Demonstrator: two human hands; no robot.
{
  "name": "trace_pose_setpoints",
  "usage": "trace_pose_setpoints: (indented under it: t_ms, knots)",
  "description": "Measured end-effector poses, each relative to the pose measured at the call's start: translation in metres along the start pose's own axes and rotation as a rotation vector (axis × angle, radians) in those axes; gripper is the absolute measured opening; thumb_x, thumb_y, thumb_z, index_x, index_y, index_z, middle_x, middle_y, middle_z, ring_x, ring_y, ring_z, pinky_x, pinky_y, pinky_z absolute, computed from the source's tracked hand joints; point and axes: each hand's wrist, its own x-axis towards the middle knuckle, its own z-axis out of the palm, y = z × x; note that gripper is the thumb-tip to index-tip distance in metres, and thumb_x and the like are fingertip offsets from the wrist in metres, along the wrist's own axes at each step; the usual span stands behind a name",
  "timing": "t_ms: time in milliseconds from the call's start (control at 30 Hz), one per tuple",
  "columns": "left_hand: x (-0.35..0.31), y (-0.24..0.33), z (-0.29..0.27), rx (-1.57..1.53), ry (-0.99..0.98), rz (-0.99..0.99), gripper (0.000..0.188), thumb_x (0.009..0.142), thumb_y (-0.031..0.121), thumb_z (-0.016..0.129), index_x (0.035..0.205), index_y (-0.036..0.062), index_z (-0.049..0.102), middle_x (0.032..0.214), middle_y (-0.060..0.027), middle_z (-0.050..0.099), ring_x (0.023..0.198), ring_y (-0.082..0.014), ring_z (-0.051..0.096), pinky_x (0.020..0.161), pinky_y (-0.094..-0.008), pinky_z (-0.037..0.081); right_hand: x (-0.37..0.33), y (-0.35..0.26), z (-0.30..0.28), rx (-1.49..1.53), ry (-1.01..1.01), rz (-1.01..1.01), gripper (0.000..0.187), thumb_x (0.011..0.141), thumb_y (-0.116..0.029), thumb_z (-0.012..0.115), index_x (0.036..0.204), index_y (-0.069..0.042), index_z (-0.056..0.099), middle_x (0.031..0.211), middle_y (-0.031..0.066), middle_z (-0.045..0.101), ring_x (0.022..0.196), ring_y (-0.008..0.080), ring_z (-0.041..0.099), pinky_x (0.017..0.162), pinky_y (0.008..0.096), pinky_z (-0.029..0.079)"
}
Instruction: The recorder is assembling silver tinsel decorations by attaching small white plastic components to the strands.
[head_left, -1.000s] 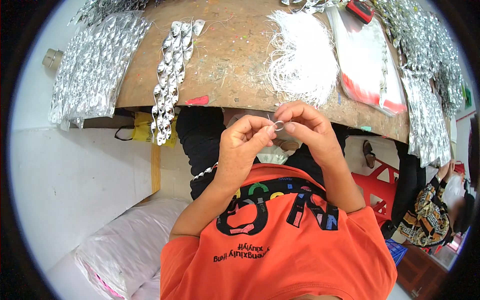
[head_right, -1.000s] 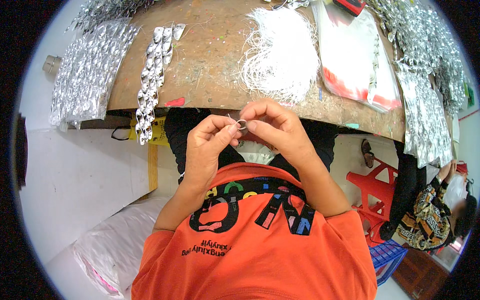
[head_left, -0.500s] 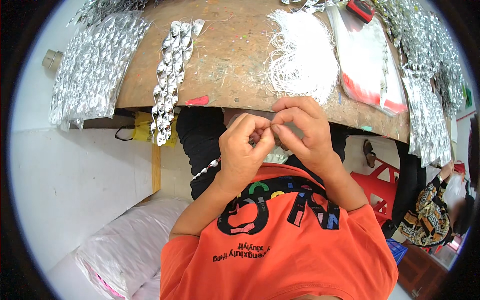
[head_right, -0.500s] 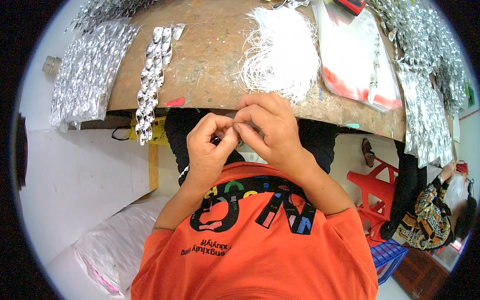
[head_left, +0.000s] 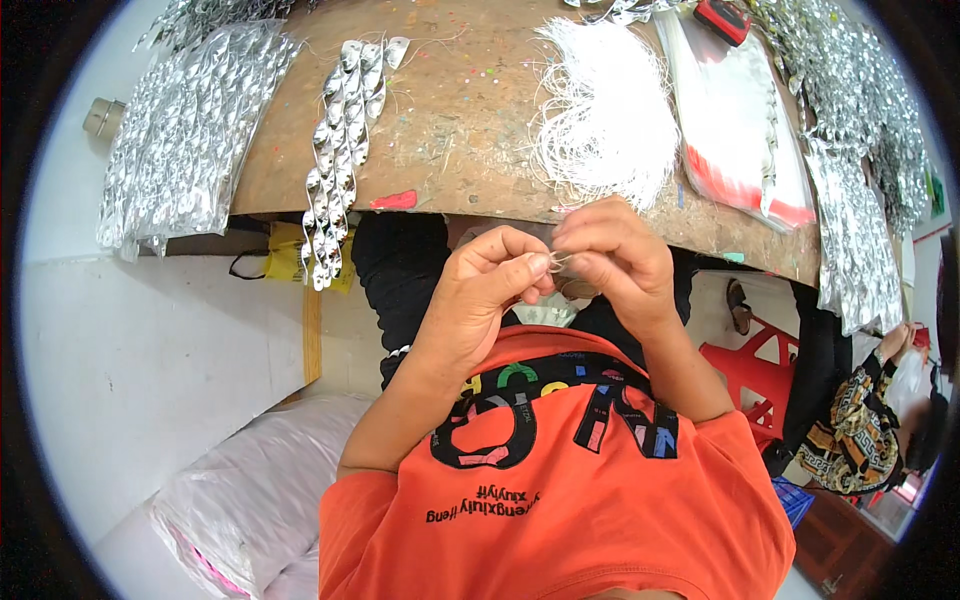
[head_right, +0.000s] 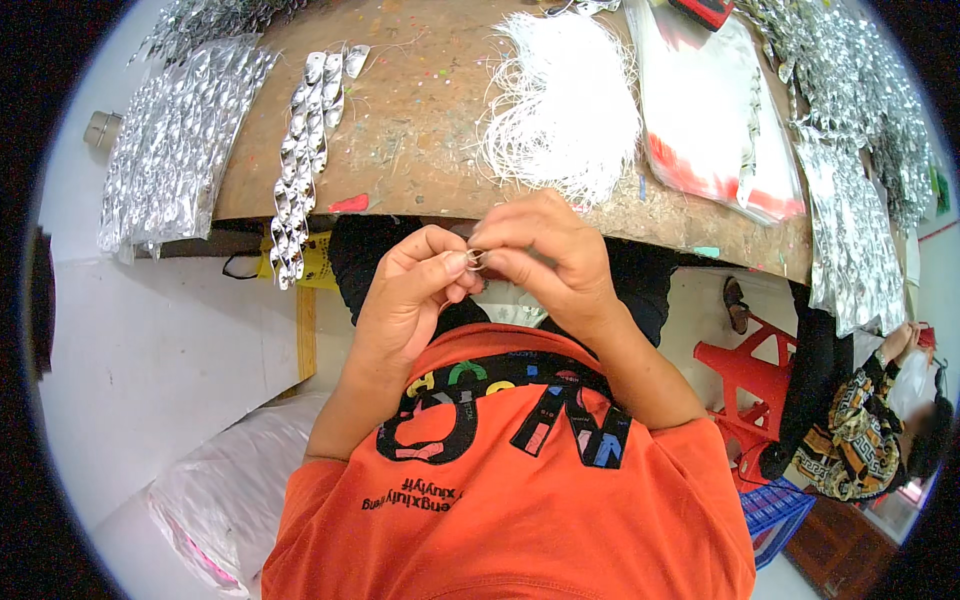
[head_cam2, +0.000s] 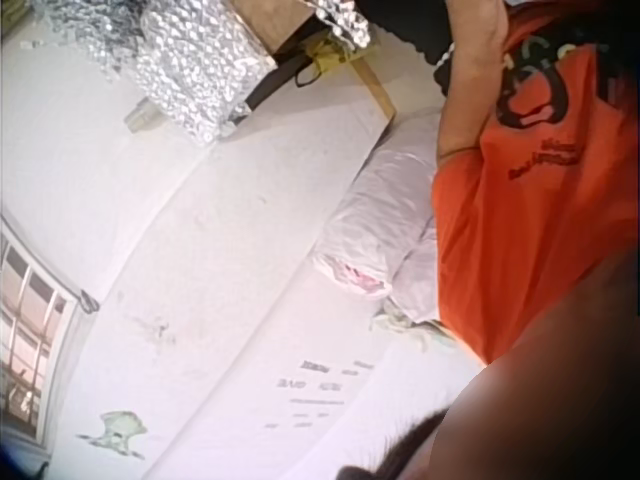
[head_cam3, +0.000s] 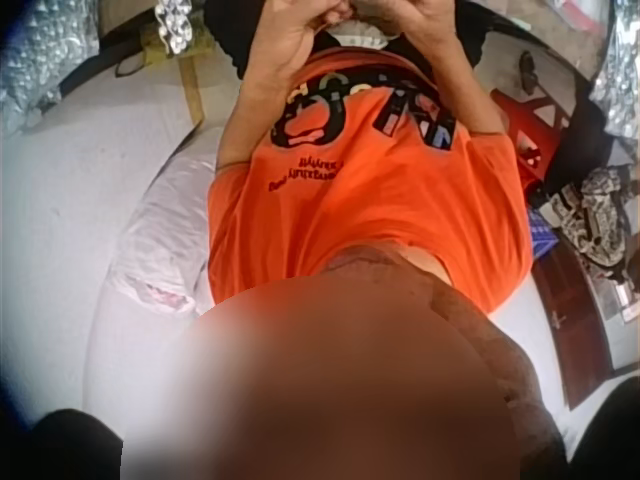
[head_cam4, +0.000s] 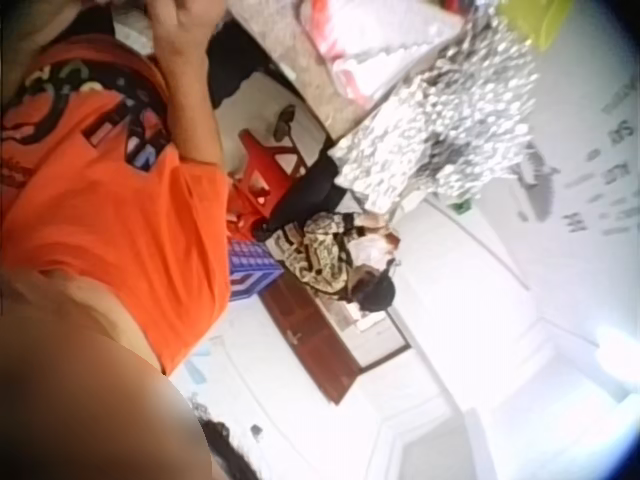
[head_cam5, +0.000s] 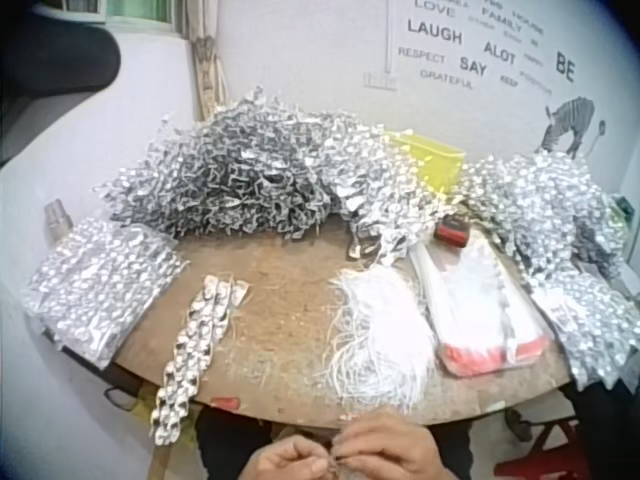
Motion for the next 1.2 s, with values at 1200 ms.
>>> trace_pose_setpoints:
  t_ms: [1200]
  knots:
    - [-0.005,-0.002,0.007,0.384,0.068,0.056,0.015,0.082,0.012,0.062,0.093,0.0027,0.063,0.070,0.0023,0.058,0.057,-0.0019,0.046,0.048,-0.0136,0.033,0.003,-0.019,0.000,1.073,0.102,0.549,0.010,0.092,-0.016,0.048,0.094,-0.007,0.043,0.077,0.0067,0.053,0.052,0.0072,0.045,0.057,0.0210,0.040]
